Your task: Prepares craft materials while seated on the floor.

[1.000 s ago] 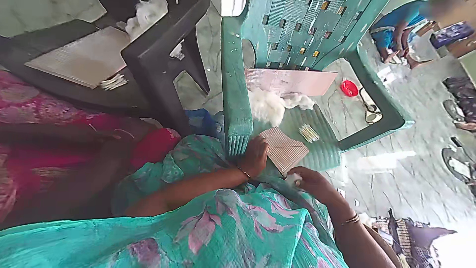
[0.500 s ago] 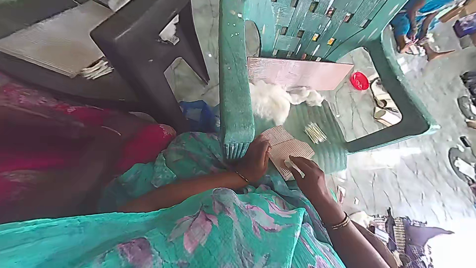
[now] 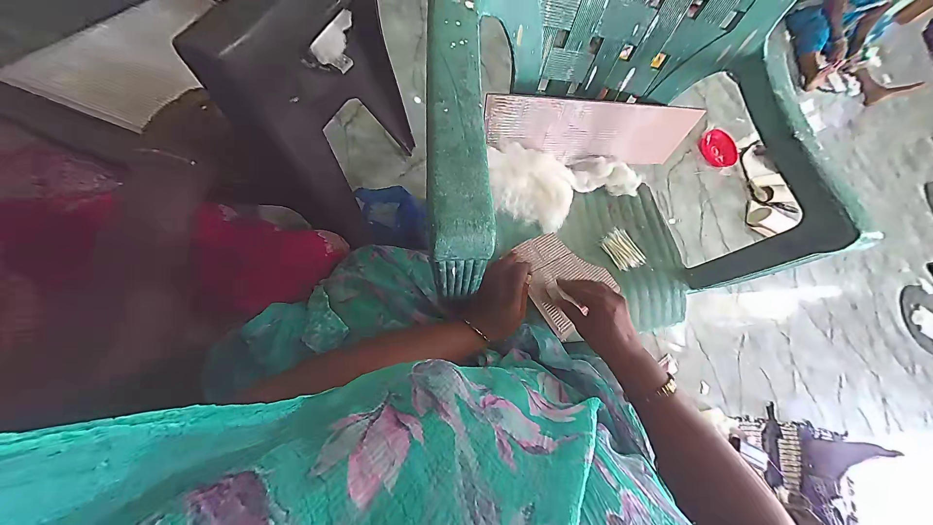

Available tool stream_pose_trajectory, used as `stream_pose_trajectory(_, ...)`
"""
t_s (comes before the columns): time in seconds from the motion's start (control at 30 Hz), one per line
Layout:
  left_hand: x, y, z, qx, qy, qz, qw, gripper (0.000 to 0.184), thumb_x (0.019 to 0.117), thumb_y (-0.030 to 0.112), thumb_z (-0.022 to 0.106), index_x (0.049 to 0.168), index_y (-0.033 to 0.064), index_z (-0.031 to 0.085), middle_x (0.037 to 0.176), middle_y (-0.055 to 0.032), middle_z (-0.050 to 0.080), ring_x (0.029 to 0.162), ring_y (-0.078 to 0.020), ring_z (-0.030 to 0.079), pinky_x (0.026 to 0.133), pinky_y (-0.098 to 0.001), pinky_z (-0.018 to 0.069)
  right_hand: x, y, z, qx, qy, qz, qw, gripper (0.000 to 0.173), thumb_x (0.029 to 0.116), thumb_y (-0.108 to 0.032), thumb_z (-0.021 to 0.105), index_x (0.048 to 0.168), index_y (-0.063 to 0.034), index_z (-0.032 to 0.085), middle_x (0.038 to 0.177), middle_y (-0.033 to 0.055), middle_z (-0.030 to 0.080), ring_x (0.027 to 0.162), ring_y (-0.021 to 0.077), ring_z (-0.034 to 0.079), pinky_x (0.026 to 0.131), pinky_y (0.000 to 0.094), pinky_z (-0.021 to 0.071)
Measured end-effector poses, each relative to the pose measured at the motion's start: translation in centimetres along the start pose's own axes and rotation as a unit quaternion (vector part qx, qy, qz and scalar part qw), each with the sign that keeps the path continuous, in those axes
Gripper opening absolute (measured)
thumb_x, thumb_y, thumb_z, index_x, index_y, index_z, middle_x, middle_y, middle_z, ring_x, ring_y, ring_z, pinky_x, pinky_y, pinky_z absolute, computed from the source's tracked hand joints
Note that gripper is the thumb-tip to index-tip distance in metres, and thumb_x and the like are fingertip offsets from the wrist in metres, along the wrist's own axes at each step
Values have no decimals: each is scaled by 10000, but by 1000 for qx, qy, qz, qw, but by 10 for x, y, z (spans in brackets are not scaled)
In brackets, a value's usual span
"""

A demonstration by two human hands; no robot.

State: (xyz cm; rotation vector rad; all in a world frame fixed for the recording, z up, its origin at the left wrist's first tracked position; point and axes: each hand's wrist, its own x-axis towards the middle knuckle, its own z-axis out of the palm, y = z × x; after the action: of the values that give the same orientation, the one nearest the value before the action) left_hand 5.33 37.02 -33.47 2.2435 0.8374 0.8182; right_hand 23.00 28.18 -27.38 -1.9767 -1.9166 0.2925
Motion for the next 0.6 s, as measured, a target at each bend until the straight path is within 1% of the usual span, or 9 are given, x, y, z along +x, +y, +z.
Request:
stream_pose_trajectory(0.1,0,-2,3,-7,17,19,1000,262,1017,41,483,1150,-122,638,1277,-268,672,1316,-445,575,1130,-550,431,-38,-2,-13,-3,-17,13,1000,257,930,-103,679,1152,-12,770,1093,172,762,1038,333,730,932,477,577)
stream_pose_trajectory(0.17,0,-5,5,-10,21,29,999,272,1009,37,481,1155,-127,641,1277,-268,670,1304,-451,578,1122,-556,435,-48,0,-12,0,-5,0,1000,252,922,-102,682,1136,-7,775,1092,171,765,1023,332,734,927,460,579)
stream_pose_trajectory(0.23,0,-4,3,-5,2,22,1000,284,1023,52,471,1174,-119,641,1298,-260,667,1336,-446,557,1136,-555,423,-38,2,-4,0,16,-19,1000,241,921,-94,681,1123,-10,780,1081,172,767,1017,334,738,921,476,579)
stream_pose_trajectory(0.3,-1,-2,1,-2,-12,11,1000,310,1040,69,454,1211,-117,634,1308,-261,656,1353,-438,540,1147,-556,409,-12,0,6,10,24,-35,999,248,920,-68,693,1147,-13,773,1089,181,760,1035,341,730,937,498,568)
stream_pose_trajectory(0.37,-2,-4,3,9,11,23,1000,310,1039,74,452,1204,-113,636,1289,-259,665,1318,-429,573,1127,-549,437,18,-4,11,19,17,-49,998,261,931,-52,701,1182,-11,759,1108,189,749,1058,348,715,963,498,552)
stream_pose_trajectory(0.43,-2,-4,2,17,9,23,1000,328,1049,85,443,1235,-114,627,1305,-266,653,1324,-424,569,1136,-536,432,32,-7,11,10,6,-61,998,252,943,-54,690,1183,-4,754,1103,195,747,1056,358,713,963,498,550)
stream_pose_trajectory(0.47,-2,-4,2,20,7,22,1000,330,1047,83,443,1238,-115,627,1304,-266,655,1325,-424,569,1138,-530,432,30,-7,9,-1,-6,-63,998,253,952,-63,679,1187,-4,751,1104,199,746,1059,363,713,963,500,551)
stream_pose_trajectory(0.53,-1,-3,1,19,6,22,1000,307,1024,53,471,1215,-129,628,1288,-277,658,1316,-437,574,1131,-527,439,14,-10,-1,-14,-49,-42,998,265,973,-91,661,1212,-10,744,1120,212,737,1075,379,704,964,518,549)
stream_pose_trajectory(0.6,0,-3,2,10,5,16,1000,285,1029,53,465,1180,-118,635,1294,-260,659,1326,-418,569,1141,-507,433,-9,-11,-14,-22,-86,-25,996,269,977,-98,637,1207,-14,748,1125,213,737,1075,384,706,952,528,556)
